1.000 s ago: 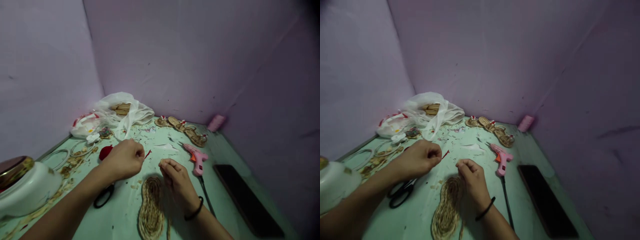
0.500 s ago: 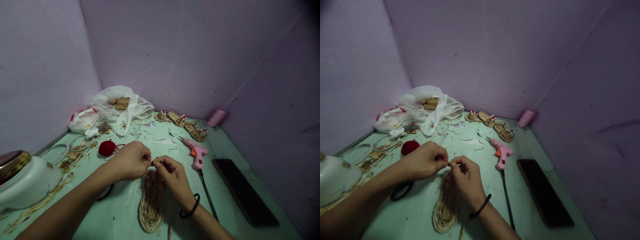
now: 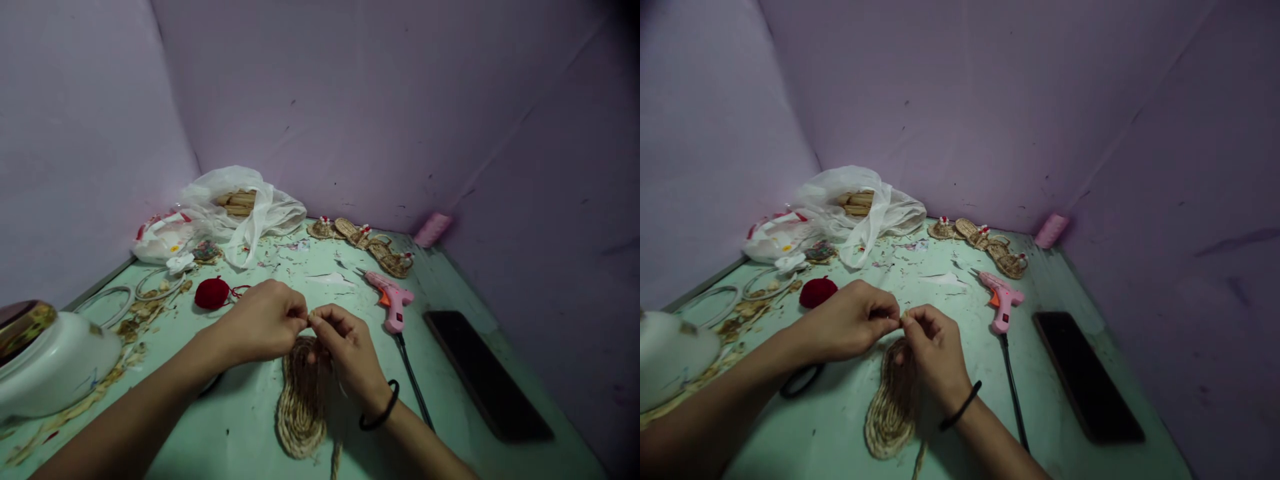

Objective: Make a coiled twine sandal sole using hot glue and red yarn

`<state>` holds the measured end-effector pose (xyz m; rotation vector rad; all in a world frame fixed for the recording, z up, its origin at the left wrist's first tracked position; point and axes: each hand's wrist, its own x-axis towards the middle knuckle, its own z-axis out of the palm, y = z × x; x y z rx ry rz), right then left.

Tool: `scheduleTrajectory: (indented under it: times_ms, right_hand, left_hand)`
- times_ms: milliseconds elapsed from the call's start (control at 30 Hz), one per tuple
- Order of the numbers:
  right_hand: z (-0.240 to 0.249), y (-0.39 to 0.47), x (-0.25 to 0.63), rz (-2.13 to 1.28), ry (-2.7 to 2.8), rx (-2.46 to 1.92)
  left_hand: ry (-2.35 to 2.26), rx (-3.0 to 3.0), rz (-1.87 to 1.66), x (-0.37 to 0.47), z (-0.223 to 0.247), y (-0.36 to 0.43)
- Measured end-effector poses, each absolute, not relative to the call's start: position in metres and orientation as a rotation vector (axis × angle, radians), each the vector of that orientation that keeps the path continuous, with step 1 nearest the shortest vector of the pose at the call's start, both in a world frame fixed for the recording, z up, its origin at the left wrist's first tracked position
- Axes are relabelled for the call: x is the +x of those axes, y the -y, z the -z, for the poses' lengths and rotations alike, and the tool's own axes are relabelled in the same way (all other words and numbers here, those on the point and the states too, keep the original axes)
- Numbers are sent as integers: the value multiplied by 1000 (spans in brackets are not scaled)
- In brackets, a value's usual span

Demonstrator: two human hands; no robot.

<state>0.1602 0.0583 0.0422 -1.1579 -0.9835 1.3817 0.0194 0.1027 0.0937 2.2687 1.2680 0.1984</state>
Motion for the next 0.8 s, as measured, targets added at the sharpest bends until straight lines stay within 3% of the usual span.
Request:
scheduleTrajectory:
  times_ms: [233,500,800]
  right_hand:
    - [-41,-62,165,-1579,795,-1111]
    - [-48,-64,176,-1803,810,-1044]
    - [-57,-57,175,-1196,1495,-1187]
  left_hand:
    - [-1161,2293,-413,20,-91,-102]
    - [-723,2520,-566,14,-89,-107]
    - [-762,2724,-597,14,-87,-104]
